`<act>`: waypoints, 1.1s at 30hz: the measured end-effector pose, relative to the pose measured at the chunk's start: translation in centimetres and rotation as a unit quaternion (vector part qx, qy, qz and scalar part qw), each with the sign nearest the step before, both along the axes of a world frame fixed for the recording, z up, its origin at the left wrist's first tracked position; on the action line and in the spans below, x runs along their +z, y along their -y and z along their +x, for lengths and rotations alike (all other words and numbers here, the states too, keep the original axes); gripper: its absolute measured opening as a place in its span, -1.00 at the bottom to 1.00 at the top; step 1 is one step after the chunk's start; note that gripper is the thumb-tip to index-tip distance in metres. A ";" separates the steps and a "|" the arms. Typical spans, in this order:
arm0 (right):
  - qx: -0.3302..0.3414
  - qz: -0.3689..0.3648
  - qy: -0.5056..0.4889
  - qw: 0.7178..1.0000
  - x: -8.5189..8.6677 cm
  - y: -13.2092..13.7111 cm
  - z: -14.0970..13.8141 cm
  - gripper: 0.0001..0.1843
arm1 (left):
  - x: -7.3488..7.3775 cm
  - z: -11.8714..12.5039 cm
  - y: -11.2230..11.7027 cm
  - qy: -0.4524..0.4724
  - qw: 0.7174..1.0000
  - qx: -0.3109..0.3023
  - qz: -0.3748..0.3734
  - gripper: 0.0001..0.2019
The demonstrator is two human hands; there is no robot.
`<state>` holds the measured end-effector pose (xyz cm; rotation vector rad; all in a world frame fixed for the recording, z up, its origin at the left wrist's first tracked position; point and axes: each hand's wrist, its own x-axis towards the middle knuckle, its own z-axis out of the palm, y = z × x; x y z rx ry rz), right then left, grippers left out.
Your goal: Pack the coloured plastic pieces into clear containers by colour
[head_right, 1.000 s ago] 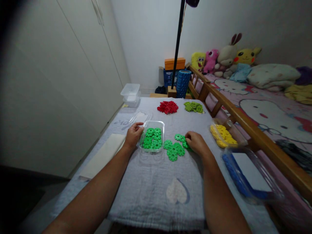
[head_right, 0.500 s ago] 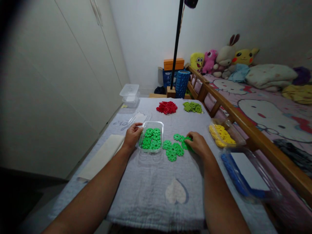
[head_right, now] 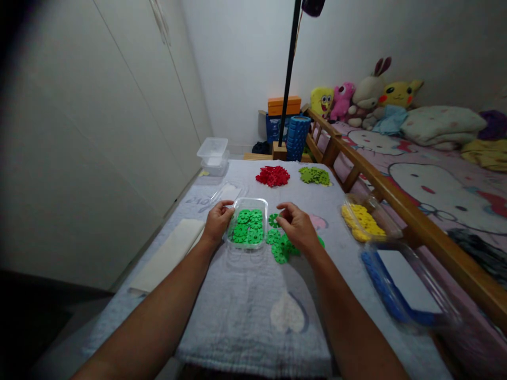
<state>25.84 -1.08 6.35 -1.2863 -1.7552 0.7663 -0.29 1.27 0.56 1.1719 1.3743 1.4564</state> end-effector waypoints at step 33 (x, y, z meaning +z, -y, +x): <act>-0.090 -0.038 0.393 0.914 -4.2 -2.7 3.8 -0.71 | -0.3 0.0 -0.1 -0.002 1.000 -0.001 0.008 -0.62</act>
